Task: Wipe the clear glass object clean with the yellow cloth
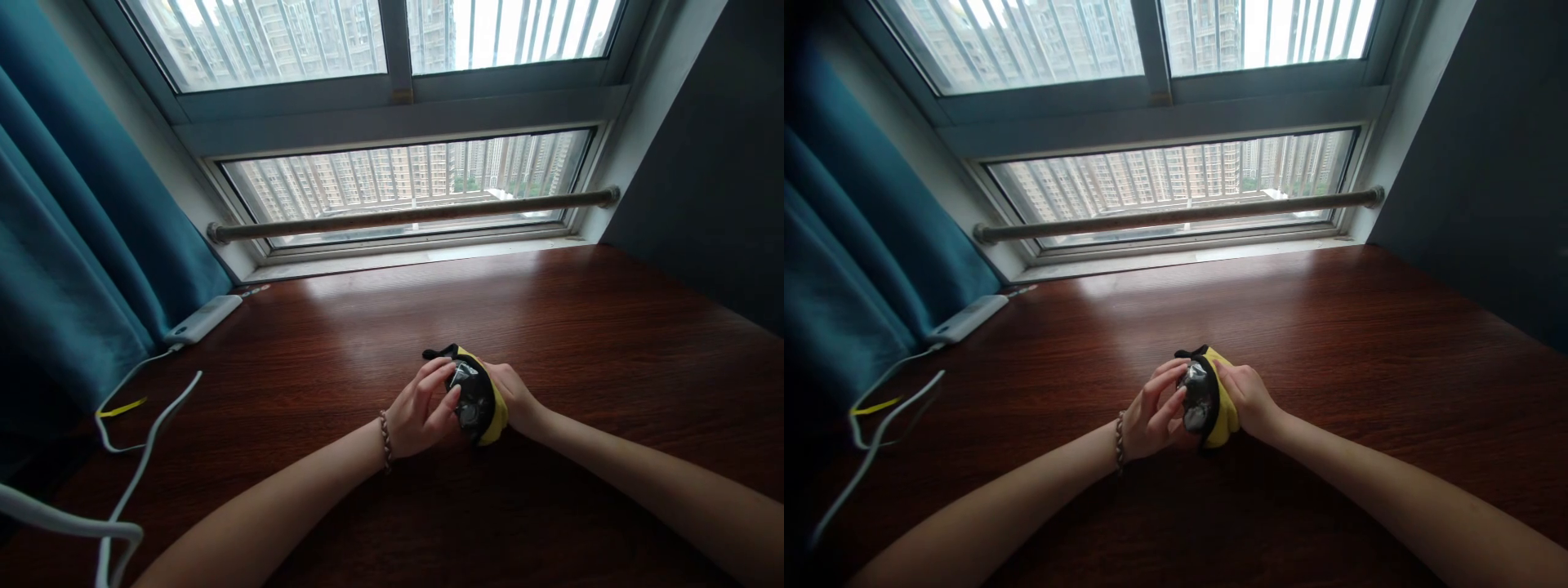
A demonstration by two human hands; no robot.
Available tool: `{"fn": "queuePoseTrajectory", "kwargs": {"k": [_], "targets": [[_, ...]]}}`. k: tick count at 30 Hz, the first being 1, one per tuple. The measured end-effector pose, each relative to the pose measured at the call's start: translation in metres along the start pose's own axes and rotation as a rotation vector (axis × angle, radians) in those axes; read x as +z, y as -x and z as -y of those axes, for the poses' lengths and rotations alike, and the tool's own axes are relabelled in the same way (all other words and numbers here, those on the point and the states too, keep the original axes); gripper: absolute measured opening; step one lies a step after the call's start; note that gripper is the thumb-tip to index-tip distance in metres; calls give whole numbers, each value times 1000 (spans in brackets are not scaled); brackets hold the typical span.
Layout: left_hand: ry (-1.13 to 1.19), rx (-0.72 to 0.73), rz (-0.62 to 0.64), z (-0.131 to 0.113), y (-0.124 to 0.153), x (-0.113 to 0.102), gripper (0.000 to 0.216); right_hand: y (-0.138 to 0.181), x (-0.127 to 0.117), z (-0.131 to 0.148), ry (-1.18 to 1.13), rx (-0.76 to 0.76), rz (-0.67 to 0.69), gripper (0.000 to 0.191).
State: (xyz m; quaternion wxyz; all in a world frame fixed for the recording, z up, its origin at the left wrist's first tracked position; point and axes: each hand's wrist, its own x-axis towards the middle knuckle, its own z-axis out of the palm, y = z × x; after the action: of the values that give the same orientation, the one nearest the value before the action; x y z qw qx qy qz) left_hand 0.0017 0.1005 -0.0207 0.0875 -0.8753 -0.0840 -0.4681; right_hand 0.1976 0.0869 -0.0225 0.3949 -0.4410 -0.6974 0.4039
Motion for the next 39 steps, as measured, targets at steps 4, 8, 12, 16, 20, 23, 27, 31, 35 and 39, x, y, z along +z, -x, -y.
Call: {"fn": "queuePoseTrajectory", "kwargs": {"k": [4,8,12,16,20,23,27,31,35,39], "targets": [[120,-103,-99,-1,3,4,81,1,1,-5,44,-18,18,49],[515,-532,-210,-3,2,8,93,1,2,-6,64,-41,13,52],[965,-973,-201,0,-7,4,76,1,-1,-3,86,-79,45,53],[1276,-1201,-335,8,-13,2,52,3,0,3,131,-172,114,49],[1570,-1442,-453,15,-15,-1,50,6,2,7,154,-259,86,46],[1670,-1611,-537,19,-17,-7,54,6,1,4,41,-166,-138,48],[1729,-1817,-409,21,-20,-9,63,1,0,-3,-235,-7,-457,48],[1827,-1713,-41,20,-12,-6,60,0,5,0,-255,-115,-453,29],[1904,-1504,228,22,-3,-1,59,8,11,10,-127,-241,-285,45],[1913,-1539,223,23,-3,1,61,14,8,18,61,-428,-135,44]]}}
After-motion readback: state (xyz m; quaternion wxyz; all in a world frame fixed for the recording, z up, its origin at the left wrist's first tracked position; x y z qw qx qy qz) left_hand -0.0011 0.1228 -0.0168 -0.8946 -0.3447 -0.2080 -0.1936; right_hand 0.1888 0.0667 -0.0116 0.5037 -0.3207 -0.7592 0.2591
